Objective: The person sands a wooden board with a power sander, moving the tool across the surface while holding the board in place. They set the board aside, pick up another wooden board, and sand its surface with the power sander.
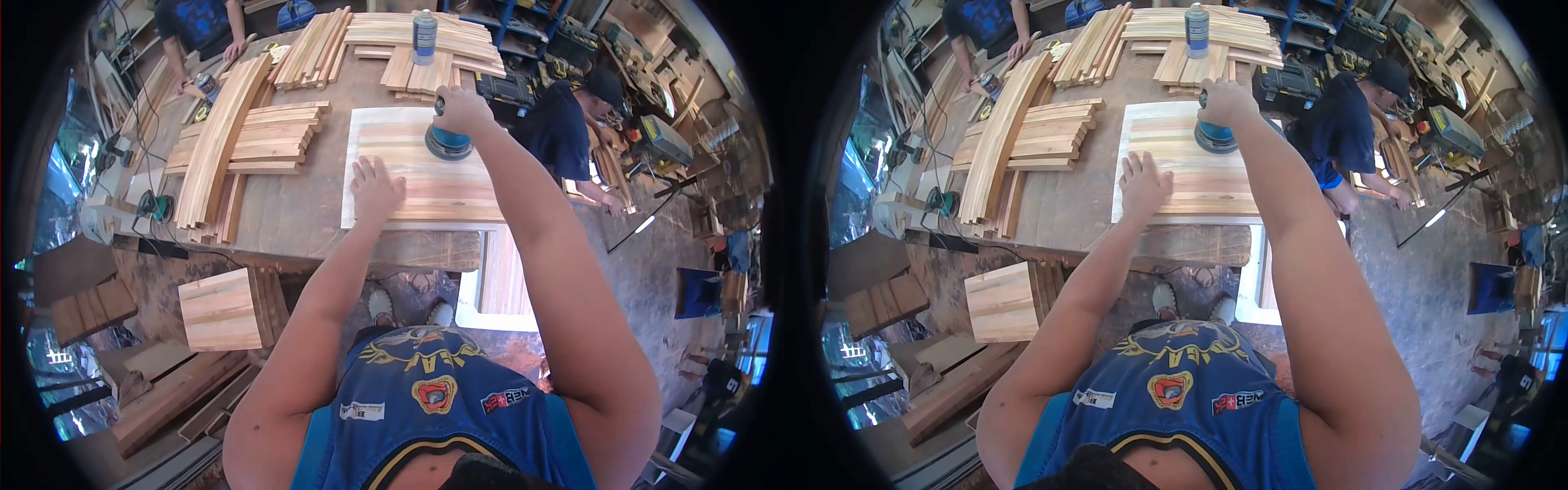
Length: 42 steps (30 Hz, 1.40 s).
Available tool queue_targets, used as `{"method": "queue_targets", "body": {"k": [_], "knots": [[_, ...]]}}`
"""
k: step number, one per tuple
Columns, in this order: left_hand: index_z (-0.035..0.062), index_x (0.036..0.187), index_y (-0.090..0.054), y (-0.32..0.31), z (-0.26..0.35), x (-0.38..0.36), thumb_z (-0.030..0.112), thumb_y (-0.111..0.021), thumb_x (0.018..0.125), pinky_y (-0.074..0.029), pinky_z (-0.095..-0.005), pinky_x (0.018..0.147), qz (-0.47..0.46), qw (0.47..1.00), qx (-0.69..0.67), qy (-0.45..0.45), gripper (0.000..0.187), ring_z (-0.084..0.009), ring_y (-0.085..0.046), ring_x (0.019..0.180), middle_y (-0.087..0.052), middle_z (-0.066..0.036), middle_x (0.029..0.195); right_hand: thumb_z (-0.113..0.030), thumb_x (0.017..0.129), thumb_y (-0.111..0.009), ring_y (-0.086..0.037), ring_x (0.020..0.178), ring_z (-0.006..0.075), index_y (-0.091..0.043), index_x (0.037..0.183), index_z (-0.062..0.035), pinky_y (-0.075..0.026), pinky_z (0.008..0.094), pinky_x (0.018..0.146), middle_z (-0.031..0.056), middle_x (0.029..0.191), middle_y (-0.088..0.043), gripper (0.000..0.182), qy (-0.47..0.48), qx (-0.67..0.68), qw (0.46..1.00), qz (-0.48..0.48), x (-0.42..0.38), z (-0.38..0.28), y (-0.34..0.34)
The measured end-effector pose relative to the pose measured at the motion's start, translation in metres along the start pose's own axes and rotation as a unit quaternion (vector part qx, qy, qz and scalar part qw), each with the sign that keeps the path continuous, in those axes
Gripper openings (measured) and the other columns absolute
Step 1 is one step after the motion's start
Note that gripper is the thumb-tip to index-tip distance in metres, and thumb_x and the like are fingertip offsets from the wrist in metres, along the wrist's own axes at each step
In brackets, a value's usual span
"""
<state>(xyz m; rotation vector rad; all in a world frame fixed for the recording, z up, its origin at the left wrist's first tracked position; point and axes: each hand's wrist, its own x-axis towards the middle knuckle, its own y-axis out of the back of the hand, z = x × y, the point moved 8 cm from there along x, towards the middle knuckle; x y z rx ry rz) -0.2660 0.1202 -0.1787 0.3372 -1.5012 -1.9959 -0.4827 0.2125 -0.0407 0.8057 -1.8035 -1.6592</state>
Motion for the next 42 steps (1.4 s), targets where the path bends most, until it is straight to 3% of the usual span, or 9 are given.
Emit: {"method": "queue_targets", "body": {"k": [11,15,18,20,21,23,27,35,42], "knots": [[0.0013,0.162,-0.024,0.010,-0.012,0.006,0.048,-0.069,0.089,-0.021,-0.0585,0.124,-0.052,0.982,-0.176,0.041,0.098,-0.0465,-0.022,0.155,-0.027,-0.029,0.166,-0.040,0.081,-0.074,-0.063,0.124,0.0337,-0.061,0.132,-0.0180,-0.052,0.0484,0.104,0.0133,0.129,-0.066,0.058,0.064,0.031,0.997,0.026,0.022,-0.103,-0.010],[0.0028,0.163,-0.021,0.008,-0.019,0.026,0.045,-0.076,0.086,-0.021,-0.0587,0.125,-0.035,0.973,-0.222,0.057,0.103,-0.0451,-0.023,0.155,-0.027,-0.028,0.166,-0.041,0.081,-0.073,-0.064,0.122,0.0341,-0.063,0.130,-0.0184,-0.051,0.0479,0.105,0.0127,0.129,-0.066,0.055,0.074,0.031,0.996,0.032,0.029,-0.131,-0.018],[0.0034,0.162,-0.020,0.005,-0.023,0.053,0.043,-0.082,0.082,-0.019,-0.0601,0.125,0.025,0.959,-0.281,-0.008,0.109,-0.0439,-0.021,0.156,-0.025,-0.027,0.166,-0.041,0.081,-0.073,-0.064,0.120,0.0346,-0.064,0.129,-0.0190,-0.052,0.0477,0.103,0.0127,0.125,-0.067,0.053,0.074,0.036,0.996,0.026,0.025,-0.147,-0.014],[0.0021,0.149,-0.043,0.014,-0.024,0.066,0.036,-0.088,0.076,-0.029,-0.0565,0.121,0.128,0.926,-0.348,-0.071,0.093,-0.0421,-0.034,0.150,-0.041,-0.026,0.158,-0.041,0.080,-0.073,-0.064,0.119,0.0351,-0.065,0.127,-0.0186,-0.052,0.0480,0.101,0.0130,0.123,-0.067,0.053,0.100,0.058,0.993,0.037,0.024,-0.158,-0.013],[0.0021,0.149,-0.043,0.024,-0.023,0.071,0.036,-0.088,0.076,-0.029,-0.0565,0.121,0.122,0.926,-0.350,-0.074,0.093,-0.0421,-0.034,0.150,-0.041,-0.026,0.158,-0.041,0.080,-0.073,-0.064,0.119,0.0351,-0.065,0.127,-0.0186,-0.052,0.0480,0.101,0.0130,0.123,-0.067,0.053,0.092,0.058,0.993,0.035,0.024,-0.159,-0.015],[0.0026,0.126,-0.062,0.045,-0.028,0.084,0.030,-0.092,0.069,-0.045,-0.0500,0.108,0.032,0.902,-0.428,-0.044,0.071,-0.0394,-0.056,0.131,-0.063,-0.023,0.134,-0.041,0.079,-0.072,-0.064,0.119,0.0343,-0.066,0.127,-0.0180,-0.052,0.0484,0.100,0.0130,0.123,-0.067,0.053,0.093,0.067,0.993,0.032,0.025,-0.164,-0.018],[0.0041,0.111,-0.067,0.041,-0.028,0.096,0.028,-0.095,0.062,-0.055,-0.0474,0.087,0.080,0.863,-0.485,-0.121,0.061,-0.0381,-0.070,0.101,-0.073,-0.018,0.105,-0.039,0.075,-0.072,-0.064,0.113,0.0345,-0.067,0.118,-0.0153,-0.053,0.0473,0.097,0.0132,0.116,-0.068,0.049,0.119,0.087,0.985,0.085,0.021,-0.166,-0.018],[0.0031,0.112,-0.065,0.033,-0.018,0.077,0.033,-0.095,0.064,-0.055,-0.0486,0.086,0.097,0.897,-0.423,-0.087,0.064,-0.0376,-0.068,0.102,-0.070,-0.018,0.106,-0.039,0.080,-0.070,-0.065,0.118,0.0325,-0.065,0.128,-0.0158,-0.053,0.0450,0.101,0.0131,0.125,-0.068,0.054,0.104,0.062,0.992,0.022,-0.003,-0.159,-0.011],[0.0036,0.122,-0.062,0.028,0.030,0.049,0.033,-0.095,0.066,-0.054,-0.0469,0.092,0.008,0.918,-0.397,-0.022,0.072,-0.0356,-0.068,0.112,-0.070,-0.016,0.120,-0.040,0.082,-0.073,-0.065,0.119,0.0312,-0.064,0.130,-0.0161,-0.055,0.0450,0.101,0.0126,0.125,-0.067,0.054,0.102,0.051,0.993,0.003,-0.035,-0.119,-0.004]]}}
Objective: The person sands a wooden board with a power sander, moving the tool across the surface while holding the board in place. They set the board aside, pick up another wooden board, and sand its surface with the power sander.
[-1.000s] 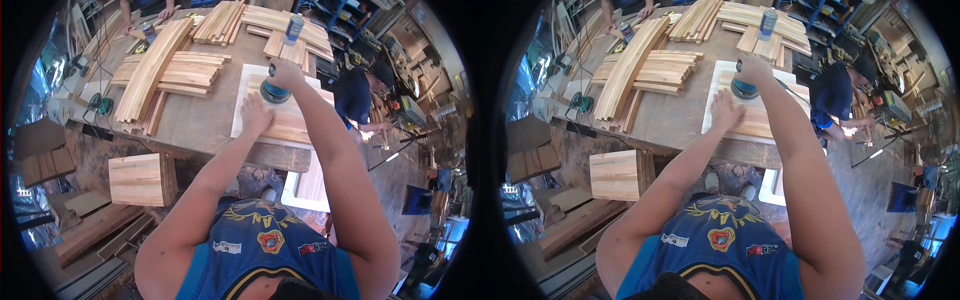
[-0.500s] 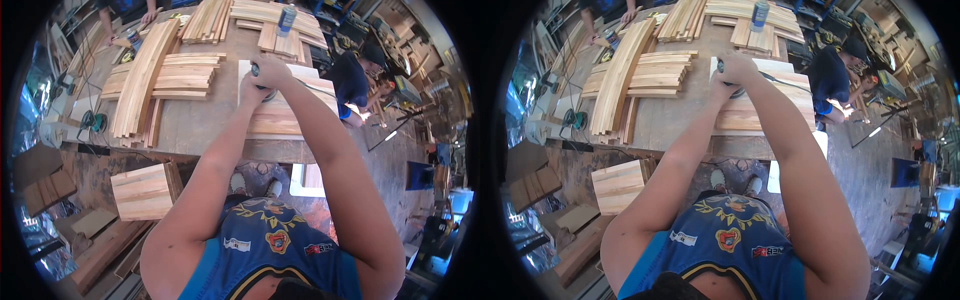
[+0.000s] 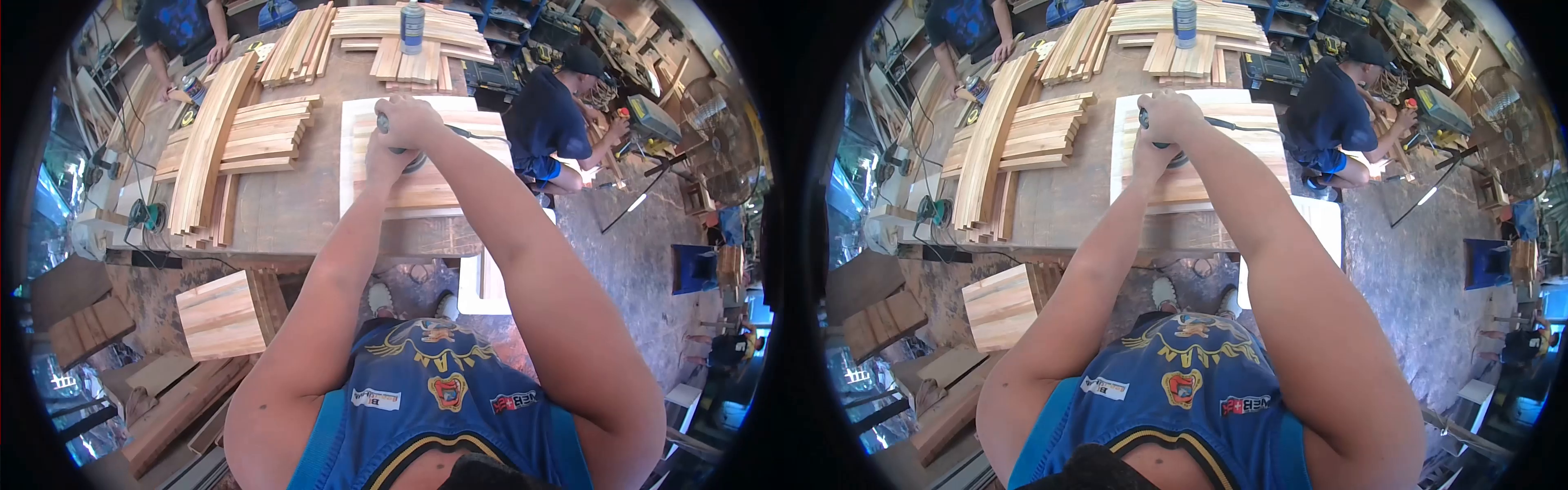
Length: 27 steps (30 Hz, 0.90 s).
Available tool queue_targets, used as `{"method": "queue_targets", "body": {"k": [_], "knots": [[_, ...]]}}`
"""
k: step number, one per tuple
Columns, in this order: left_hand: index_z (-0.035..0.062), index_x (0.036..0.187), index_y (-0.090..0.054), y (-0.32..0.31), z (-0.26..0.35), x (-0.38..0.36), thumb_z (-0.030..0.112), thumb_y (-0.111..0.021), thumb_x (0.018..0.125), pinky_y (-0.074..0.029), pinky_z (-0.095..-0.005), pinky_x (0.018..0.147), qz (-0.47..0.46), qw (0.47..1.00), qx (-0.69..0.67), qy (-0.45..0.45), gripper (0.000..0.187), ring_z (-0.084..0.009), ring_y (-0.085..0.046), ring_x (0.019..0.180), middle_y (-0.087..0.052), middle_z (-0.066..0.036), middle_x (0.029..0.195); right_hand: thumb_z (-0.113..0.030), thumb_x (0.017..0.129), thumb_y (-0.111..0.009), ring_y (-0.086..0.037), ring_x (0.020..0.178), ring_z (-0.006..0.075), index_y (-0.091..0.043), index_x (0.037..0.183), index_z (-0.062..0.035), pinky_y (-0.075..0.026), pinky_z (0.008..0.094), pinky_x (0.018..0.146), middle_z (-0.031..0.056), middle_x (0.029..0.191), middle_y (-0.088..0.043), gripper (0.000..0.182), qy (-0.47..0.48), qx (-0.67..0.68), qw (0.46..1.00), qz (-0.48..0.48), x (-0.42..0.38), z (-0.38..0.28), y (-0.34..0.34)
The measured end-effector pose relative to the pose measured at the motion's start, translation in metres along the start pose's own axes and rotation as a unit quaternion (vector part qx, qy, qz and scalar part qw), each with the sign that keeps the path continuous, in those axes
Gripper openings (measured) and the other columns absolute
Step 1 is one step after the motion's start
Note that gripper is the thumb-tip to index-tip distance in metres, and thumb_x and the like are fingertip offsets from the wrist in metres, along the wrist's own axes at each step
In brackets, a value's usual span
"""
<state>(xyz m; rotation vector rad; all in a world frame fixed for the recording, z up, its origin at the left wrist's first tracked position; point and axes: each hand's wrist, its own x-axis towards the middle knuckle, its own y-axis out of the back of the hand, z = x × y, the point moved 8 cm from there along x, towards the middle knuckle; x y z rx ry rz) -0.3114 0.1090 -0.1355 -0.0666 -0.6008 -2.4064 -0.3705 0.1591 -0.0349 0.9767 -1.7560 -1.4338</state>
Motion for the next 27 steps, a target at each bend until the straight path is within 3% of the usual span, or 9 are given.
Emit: {"method": "queue_targets", "body": {"k": [5,13,17,19,23,25,26,27], "knots": [[0.0046,0.126,-0.062,-0.041,0.007,-0.014,0.033,-0.094,0.068,-0.054,-0.0466,0.093,0.019,0.999,0.030,0.006,0.072,-0.0353,-0.067,0.113,-0.070,-0.016,0.120,-0.042,0.083,-0.075,-0.063,0.123,0.0315,-0.062,0.133,-0.0171,-0.054,0.0460,0.101,0.0132,0.127,-0.066,0.057,0.004,-0.009,1.000,-0.009,-0.030,0.034,0.007],[0.0021,0.114,-0.068,-0.099,0.046,-0.032,0.032,-0.094,0.068,-0.053,-0.0475,0.092,0.017,0.999,-0.002,-0.047,0.061,-0.0379,-0.067,0.109,-0.070,-0.018,0.114,-0.040,0.084,-0.076,-0.064,0.123,0.0314,-0.062,0.134,-0.0163,-0.054,0.0455,0.102,0.0135,0.129,-0.065,0.057,-0.001,-0.009,1.000,-0.018,-0.069,0.088,0.019],[0.0013,0.117,-0.067,-0.109,0.083,-0.049,0.033,-0.093,0.068,-0.053,-0.0479,0.092,0.013,0.998,-0.010,-0.062,0.064,-0.0385,-0.067,0.109,-0.071,-0.019,0.114,-0.040,0.082,-0.076,-0.064,0.123,0.0318,-0.063,0.133,-0.0167,-0.054,0.0455,0.102,0.0139,0.129,-0.065,0.058,-0.005,-0.006,1.000,-0.021,-0.080,0.114,0.023],[0.0008,0.128,-0.062,-0.121,0.085,-0.054,0.033,-0.093,0.069,-0.050,-0.0484,0.099,-0.046,0.997,0.044,-0.032,0.074,-0.0385,-0.061,0.122,-0.066,-0.021,0.129,-0.040,0.081,-0.076,-0.065,0.123,0.0326,-0.064,0.133,-0.0171,-0.054,0.0458,0.102,0.0144,0.129,-0.066,0.058,-0.012,-0.009,1.000,-0.015,-0.087,0.126,0.027],[0.0014,0.141,-0.054,-0.131,0.059,-0.059,0.037,-0.093,0.070,-0.044,-0.0473,0.110,-0.070,0.979,0.187,-0.034,0.088,-0.0393,-0.051,0.136,-0.056,-0.022,0.145,-0.041,0.081,-0.073,-0.064,0.121,0.0331,-0.063,0.129,-0.0204,-0.054,0.0458,0.100,0.0132,0.125,-0.066,0.053,-0.024,0.007,1.000,-0.008,-0.099,0.145,0.030],[0.0030,0.150,-0.047,-0.131,0.060,-0.063,0.047,-0.087,0.077,-0.034,-0.0480,0.120,-0.108,0.944,0.293,-0.103,0.094,-0.0397,-0.041,0.145,-0.047,-0.022,0.155,-0.041,0.081,-0.073,-0.064,0.121,0.0327,-0.064,0.129,-0.0207,-0.054,0.0455,0.100,0.0127,0.125,-0.066,0.053,-0.019,-0.005,1.000,0.000,-0.103,0.153,0.029],[0.0030,0.150,-0.047,-0.128,0.058,-0.063,0.047,-0.087,0.077,-0.034,-0.0480,0.120,-0.109,0.944,0.293,-0.103,0.094,-0.0397,-0.041,0.145,-0.047,-0.022,0.155,-0.041,0.081,-0.073,-0.064,0.121,0.0327,-0.064,0.129,-0.0207,-0.054,0.0455,0.100,0.0127,0.125,-0.066,0.053,-0.020,-0.004,1.000,0.000,-0.104,0.158,0.028],[0.0043,0.153,-0.045,-0.125,0.049,-0.062,0.053,-0.082,0.081,-0.026,-0.0474,0.125,-0.129,0.929,0.338,-0.074,0.094,-0.0367,-0.034,0.151,-0.043,-0.021,0.159,-0.041,0.080,-0.074,-0.064,0.122,0.0332,-0.063,0.131,-0.0192,-0.054,0.0464,0.101,0.0142,0.128,-0.065,0.056,-0.020,-0.002,1.000,-0.005,-0.106,0.161,0.028]]}}
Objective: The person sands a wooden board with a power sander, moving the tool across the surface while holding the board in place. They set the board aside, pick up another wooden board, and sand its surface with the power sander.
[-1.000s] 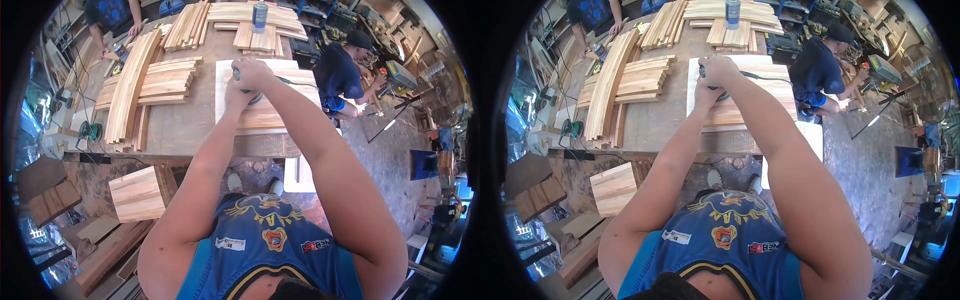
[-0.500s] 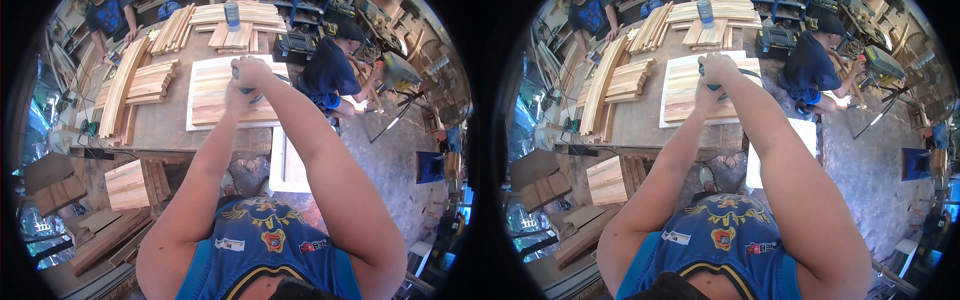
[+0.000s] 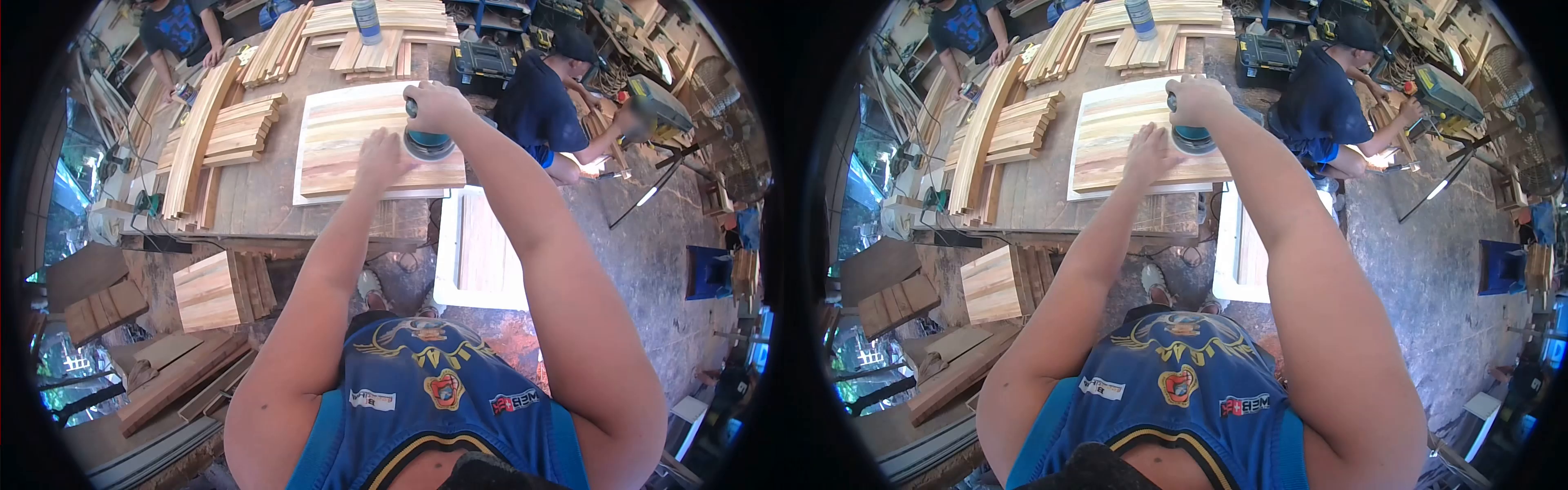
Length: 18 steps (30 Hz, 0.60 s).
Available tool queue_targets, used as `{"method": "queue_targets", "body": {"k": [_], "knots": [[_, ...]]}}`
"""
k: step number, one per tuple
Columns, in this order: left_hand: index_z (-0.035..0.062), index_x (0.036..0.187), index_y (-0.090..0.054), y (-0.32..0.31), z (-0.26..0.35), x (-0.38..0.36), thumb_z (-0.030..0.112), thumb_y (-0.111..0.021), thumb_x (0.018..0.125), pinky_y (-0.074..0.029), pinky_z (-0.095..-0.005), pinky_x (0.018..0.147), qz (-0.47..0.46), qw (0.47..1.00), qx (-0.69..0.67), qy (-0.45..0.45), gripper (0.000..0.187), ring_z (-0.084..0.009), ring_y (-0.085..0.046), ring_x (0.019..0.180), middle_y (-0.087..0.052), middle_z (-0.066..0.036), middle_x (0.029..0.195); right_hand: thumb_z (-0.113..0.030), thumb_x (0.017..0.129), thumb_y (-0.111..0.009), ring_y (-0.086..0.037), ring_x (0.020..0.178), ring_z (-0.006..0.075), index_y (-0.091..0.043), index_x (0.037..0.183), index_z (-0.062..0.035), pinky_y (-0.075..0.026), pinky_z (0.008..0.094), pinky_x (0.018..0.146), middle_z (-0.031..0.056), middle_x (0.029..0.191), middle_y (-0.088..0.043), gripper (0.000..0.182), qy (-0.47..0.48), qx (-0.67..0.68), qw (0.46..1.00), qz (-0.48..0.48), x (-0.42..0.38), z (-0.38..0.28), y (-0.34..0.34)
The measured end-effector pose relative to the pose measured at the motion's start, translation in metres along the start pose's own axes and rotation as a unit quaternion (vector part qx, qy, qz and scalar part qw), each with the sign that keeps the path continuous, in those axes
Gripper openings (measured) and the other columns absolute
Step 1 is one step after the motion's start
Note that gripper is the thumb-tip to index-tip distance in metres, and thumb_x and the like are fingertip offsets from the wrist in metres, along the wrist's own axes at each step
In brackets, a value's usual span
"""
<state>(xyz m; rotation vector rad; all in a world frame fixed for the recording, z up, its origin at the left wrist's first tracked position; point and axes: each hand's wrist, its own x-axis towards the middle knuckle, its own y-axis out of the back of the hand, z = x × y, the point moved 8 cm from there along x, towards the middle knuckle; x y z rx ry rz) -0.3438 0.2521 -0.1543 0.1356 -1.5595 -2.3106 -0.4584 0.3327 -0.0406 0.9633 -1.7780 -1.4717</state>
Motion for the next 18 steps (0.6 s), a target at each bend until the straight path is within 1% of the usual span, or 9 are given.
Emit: {"method": "queue_targets", "body": {"k": [1,2,4,7,12,14,15,17,18], "knots": [[0.0057,0.155,-0.044,-0.002,-0.010,-0.001,0.060,-0.076,0.084,-0.019,-0.0468,0.129,-0.034,0.998,0.042,0.024,0.095,-0.0337,-0.028,0.156,-0.039,-0.020,0.164,-0.041,0.080,-0.075,-0.064,0.123,0.0337,-0.063,0.132,-0.0176,-0.054,0.0472,0.102,0.0156,0.130,-0.065,0.059,0.000,0.002,1.000,-0.005,-0.001,0.003,-0.001],[0.0057,0.155,-0.044,-0.001,-0.019,-0.002,0.060,-0.076,0.084,-0.019,-0.0468,0.129,-0.033,0.998,0.042,0.024,0.095,-0.0337,-0.028,0.156,-0.039,-0.020,0.164,-0.041,0.080,-0.075,-0.064,0.123,0.0337,-0.063,0.132,-0.0176,-0.054,0.0472,0.102,0.0156,0.130,-0.065,0.059,0.000,0.002,1.000,-0.004,-0.003,0.006,0.000],[0.0070,0.152,-0.047,0.006,-0.040,-0.006,0.062,-0.069,0.089,-0.021,-0.0522,0.127,0.014,0.998,0.061,0.021,0.087,-0.0345,-0.030,0.155,-0.039,-0.021,0.162,-0.040,0.081,-0.074,-0.063,0.123,0.0338,-0.063,0.131,-0.0174,-0.054,0.0468,0.102,0.0149,0.128,-0.066,0.056,-0.007,-0.008,1.000,-0.002,-0.014,0.009,0.004],[0.0085,0.153,-0.047,0.006,-0.065,-0.007,0.062,-0.070,0.088,-0.021,-0.0522,0.127,0.019,0.998,0.053,0.023,0.087,-0.0336,-0.029,0.155,-0.039,-0.020,0.163,-0.038,0.083,-0.072,-0.063,0.121,0.0337,-0.064,0.131,-0.0170,-0.054,0.0463,0.101,0.0143,0.127,-0.066,0.053,-0.001,-0.019,1.000,0.005,-0.028,0.010,0.008],[0.0078,0.154,-0.046,0.009,-0.057,-0.010,0.060,-0.076,0.084,-0.023,-0.0532,0.126,-0.004,0.998,0.051,-0.041,0.092,-0.0334,-0.030,0.155,-0.041,-0.019,0.161,-0.039,0.084,-0.071,-0.064,0.120,0.0334,-0.064,0.128,-0.0170,-0.054,0.0463,0.101,0.0140,0.126,-0.066,0.050,-0.020,-0.030,0.999,0.006,-0.034,-0.002,0.005],[0.0065,0.152,-0.047,0.017,-0.048,-0.017,0.057,-0.083,0.078,-0.025,-0.0530,0.125,-0.004,0.995,-0.027,-0.096,0.096,-0.0339,-0.034,0.153,-0.045,-0.019,0.159,-0.040,0.083,-0.072,-0.063,0.120,0.0334,-0.063,0.128,-0.0172,-0.054,0.0461,0.101,0.0138,0.123,-0.066,0.051,-0.018,-0.032,0.999,-0.001,-0.026,-0.014,-0.001],[0.0065,0.152,-0.047,0.015,-0.053,-0.018,0.057,-0.083,0.078,-0.025,-0.0530,0.125,-0.002,0.996,-0.029,-0.089,0.096,-0.0339,-0.034,0.153,-0.045,-0.019,0.159,-0.040,0.083,-0.072,-0.063,0.120,0.0334,-0.063,0.128,-0.0172,-0.054,0.0461,0.101,0.0138,0.123,-0.066,0.051,-0.011,-0.034,0.999,-0.004,-0.022,-0.024,-0.002],[0.0054,0.152,-0.046,0.017,-0.055,-0.019,0.054,-0.088,0.073,-0.031,-0.0510,0.123,0.036,0.982,-0.119,-0.139,0.102,-0.0354,-0.041,0.149,-0.048,-0.019,0.156,-0.040,0.083,-0.072,-0.063,0.121,0.0328,-0.062,0.129,-0.0171,-0.054,0.0465,0.101,0.0132,0.123,-0.065,0.052,-0.007,-0.020,1.000,-0.004,-0.013,-0.045,-0.006],[0.0054,0.152,-0.046,0.018,-0.057,-0.020,0.054,-0.088,0.073,-0.031,-0.0510,0.123,0.037,0.983,-0.119,-0.134,0.102,-0.0354,-0.041,0.149,-0.048,-0.019,0.156,-0.040,0.083,-0.072,-0.063,0.121,0.0328,-0.062,0.129,-0.0171,-0.054,0.0465,0.101,0.0132,0.123,-0.065,0.052,-0.002,-0.020,1.000,-0.007,-0.006,-0.056,-0.009]]}}
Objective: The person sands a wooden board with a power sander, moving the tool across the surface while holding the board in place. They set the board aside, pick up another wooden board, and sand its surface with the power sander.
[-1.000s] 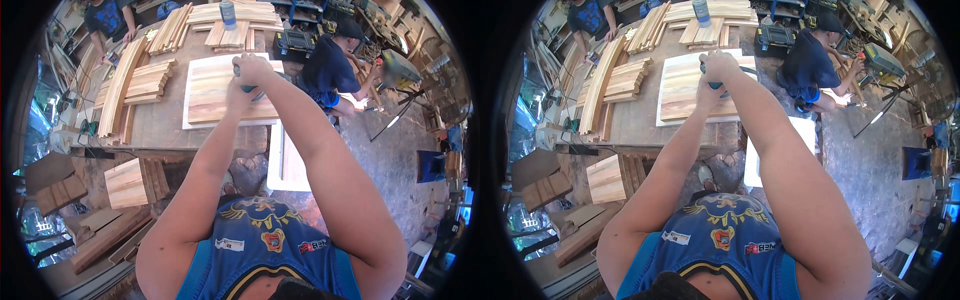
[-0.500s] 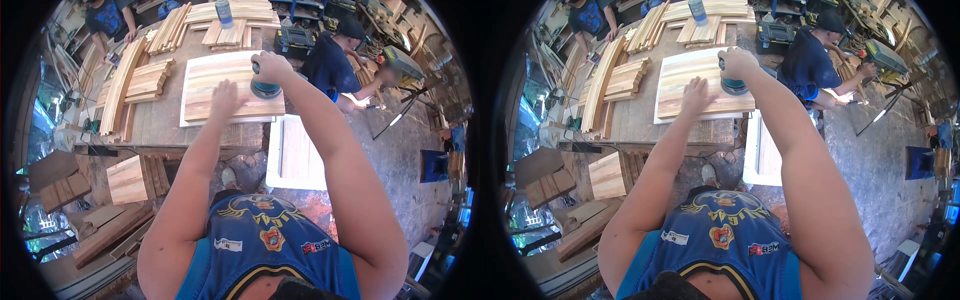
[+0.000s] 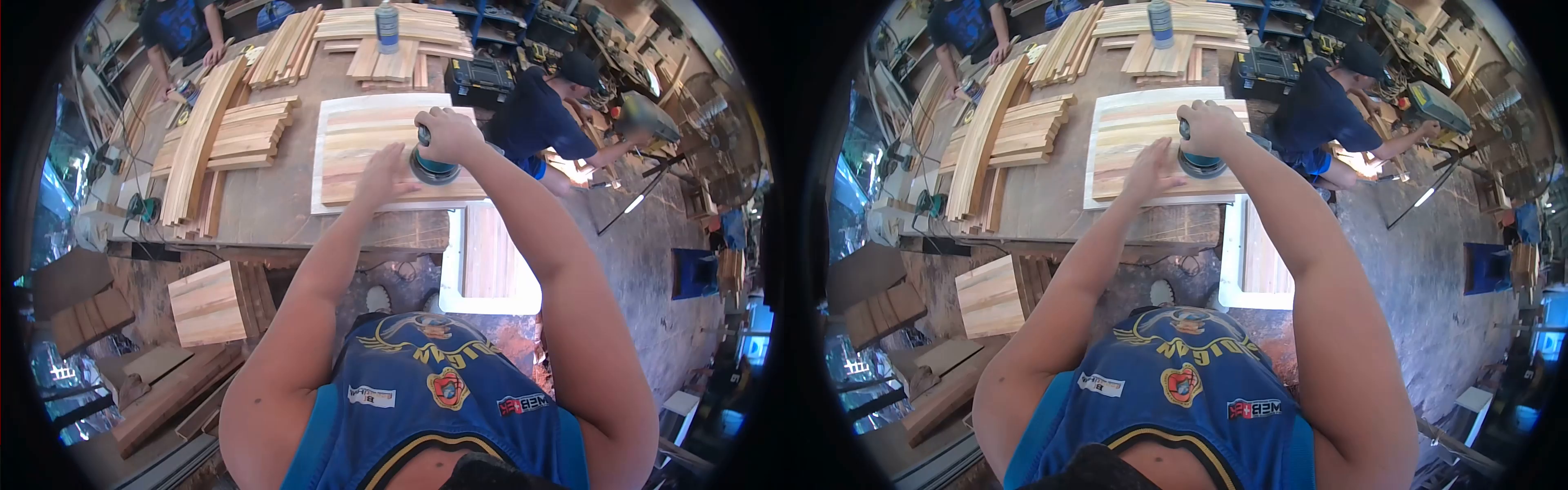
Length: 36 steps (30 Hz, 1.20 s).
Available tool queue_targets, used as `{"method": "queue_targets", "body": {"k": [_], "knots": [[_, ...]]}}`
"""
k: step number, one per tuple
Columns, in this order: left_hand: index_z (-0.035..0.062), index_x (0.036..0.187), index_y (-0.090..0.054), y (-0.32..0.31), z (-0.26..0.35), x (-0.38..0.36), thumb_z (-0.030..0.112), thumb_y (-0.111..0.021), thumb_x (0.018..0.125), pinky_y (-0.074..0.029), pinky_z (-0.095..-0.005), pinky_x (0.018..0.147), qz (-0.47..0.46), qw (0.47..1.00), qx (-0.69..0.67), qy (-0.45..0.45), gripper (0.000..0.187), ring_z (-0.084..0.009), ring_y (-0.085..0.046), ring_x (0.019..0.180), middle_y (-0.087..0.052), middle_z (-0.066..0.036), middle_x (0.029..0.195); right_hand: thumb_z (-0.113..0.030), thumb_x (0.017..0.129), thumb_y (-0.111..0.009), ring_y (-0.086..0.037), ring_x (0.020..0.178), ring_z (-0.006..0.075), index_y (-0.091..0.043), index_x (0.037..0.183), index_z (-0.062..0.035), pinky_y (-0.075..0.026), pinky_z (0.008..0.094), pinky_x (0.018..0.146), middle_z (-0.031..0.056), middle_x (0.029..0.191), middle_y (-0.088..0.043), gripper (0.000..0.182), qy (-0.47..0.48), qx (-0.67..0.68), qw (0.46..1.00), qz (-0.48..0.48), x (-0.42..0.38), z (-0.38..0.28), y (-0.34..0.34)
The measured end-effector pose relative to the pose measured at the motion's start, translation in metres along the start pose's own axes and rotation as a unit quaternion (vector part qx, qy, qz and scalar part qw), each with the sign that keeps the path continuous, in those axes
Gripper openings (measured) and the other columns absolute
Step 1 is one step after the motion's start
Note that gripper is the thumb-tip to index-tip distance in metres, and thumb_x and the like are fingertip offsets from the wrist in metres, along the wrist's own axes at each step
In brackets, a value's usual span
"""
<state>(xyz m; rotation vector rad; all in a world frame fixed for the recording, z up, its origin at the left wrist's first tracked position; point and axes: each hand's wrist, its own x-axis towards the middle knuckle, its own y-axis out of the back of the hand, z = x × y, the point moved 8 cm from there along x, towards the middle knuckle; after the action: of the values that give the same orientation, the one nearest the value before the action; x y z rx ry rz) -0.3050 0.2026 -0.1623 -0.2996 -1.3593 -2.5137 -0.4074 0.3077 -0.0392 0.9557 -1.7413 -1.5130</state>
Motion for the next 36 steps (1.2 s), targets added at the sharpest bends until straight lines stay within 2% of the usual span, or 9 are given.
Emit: {"method": "queue_targets", "body": {"k": [3,5,11,17,20,26,27,29,36], "knots": [[0.0041,0.148,-0.048,0.016,0.006,0.000,0.045,-0.094,0.069,-0.040,-0.0486,0.117,0.036,0.995,-0.095,0.012,0.100,-0.0377,-0.050,0.140,-0.054,-0.020,0.149,-0.041,0.083,-0.072,-0.062,0.121,0.0321,-0.062,0.130,-0.0169,-0.054,0.0464,0.100,0.0126,0.125,-0.064,0.053,0.020,0.001,1.000,-0.005,0.019,-0.035,-0.005],[0.0031,0.141,-0.053,0.026,0.000,-0.003,0.036,-0.097,0.066,-0.046,-0.0471,0.109,0.064,0.962,-0.256,0.073,0.093,-0.0378,-0.057,0.131,-0.059,-0.021,0.139,-0.041,0.083,-0.071,-0.063,0.119,0.0317,-0.062,0.129,-0.0165,-0.055,0.0459,0.099,0.0125,0.124,-0.064,0.053,0.029,0.002,1.000,-0.007,0.033,-0.060,-0.008],[0.0025,0.127,-0.057,0.068,-0.032,-0.030,0.029,-0.096,0.065,-0.051,-0.0489,0.096,0.200,0.941,-0.216,0.164,0.078,-0.0365,-0.064,0.117,-0.065,-0.019,0.124,-0.040,0.083,-0.070,-0.064,0.117,0.0317,-0.064,0.125,-0.0154,-0.056,0.0456,0.098,0.0132,0.120,-0.066,0.049,0.082,0.013,0.997,-0.007,0.062,-0.136,-0.016],[0.0020,0.123,-0.060,0.108,-0.067,-0.060,0.034,-0.095,0.065,-0.052,-0.0482,0.094,0.170,0.949,-0.191,0.185,0.076,-0.0371,-0.065,0.113,-0.066,-0.018,0.122,-0.041,0.083,-0.071,-0.064,0.116,0.0315,-0.064,0.127,-0.0158,-0.057,0.0460,0.096,0.0134,0.120,-0.066,0.052,0.106,0.018,0.994,-0.005,0.079,-0.193,-0.025],[0.0012,0.131,-0.062,0.100,-0.093,-0.077,0.033,-0.092,0.073,-0.053,-0.0443,0.094,0.225,0.950,-0.146,0.160,0.072,-0.0347,-0.066,0.115,-0.065,-0.019,0.125,-0.043,0.082,-0.073,-0.064,0.117,0.0325,-0.064,0.129,-0.0161,-0.056,0.0465,0.096,0.0137,0.121,-0.066,0.055,0.116,0.016,0.993,0.009,0.080,-0.210,-0.034],[0.0031,0.125,-0.067,0.081,-0.107,-0.098,0.031,-0.091,0.074,-0.053,-0.0429,0.095,0.175,0.949,-0.170,0.197,0.063,-0.0323,-0.066,0.116,-0.066,-0.018,0.126,-0.042,0.081,-0.069,-0.064,0.116,0.0344,-0.065,0.129,-0.0181,-0.055,0.0478,0.098,0.0142,0.122,-0.066,0.054,0.121,0.043,0.992,-0.004,0.064,-0.220,-0.036],[0.0031,0.125,-0.067,0.078,-0.110,-0.098,0.031,-0.091,0.074,-0.053,-0.0429,0.095,0.176,0.950,-0.169,0.196,0.063,-0.0323,-0.066,0.116,-0.066,-0.018,0.126,-0.042,0.081,-0.069,-0.064,0.116,0.0344,-0.065,0.129,-0.0181,-0.055,0.0478,0.098,0.0142,0.122,-0.066,0.054,0.122,0.043,0.992,-0.003,0.062,-0.220,-0.034],[0.0013,0.132,-0.055,0.074,-0.113,-0.101,0.038,-0.096,0.064,-0.053,-0.0464,0.096,0.190,0.949,-0.154,0.198,0.087,-0.0355,-0.064,0.119,-0.065,-0.020,0.128,-0.042,0.081,-0.069,-0.064,0.117,0.0346,-0.065,0.130,-0.0181,-0.055,0.0479,0.099,0.0148,0.123,-0.066,0.055,0.119,0.043,0.992,-0.015,0.057,-0.221,-0.033],[0.0019,0.133,-0.056,0.081,-0.052,-0.094,0.037,-0.095,0.066,-0.054,-0.0454,0.094,0.193,0.946,-0.158,0.206,0.085,-0.0358,-0.066,0.116,-0.067,-0.018,0.125,-0.041,0.081,-0.069,-0.063,0.119,0.0348,-0.066,0.128,-0.0175,-0.053,0.0477,0.101,0.0145,0.123,-0.066,0.053,0.126,0.049,0.991,-0.007,0.033,-0.191,-0.027]]}}
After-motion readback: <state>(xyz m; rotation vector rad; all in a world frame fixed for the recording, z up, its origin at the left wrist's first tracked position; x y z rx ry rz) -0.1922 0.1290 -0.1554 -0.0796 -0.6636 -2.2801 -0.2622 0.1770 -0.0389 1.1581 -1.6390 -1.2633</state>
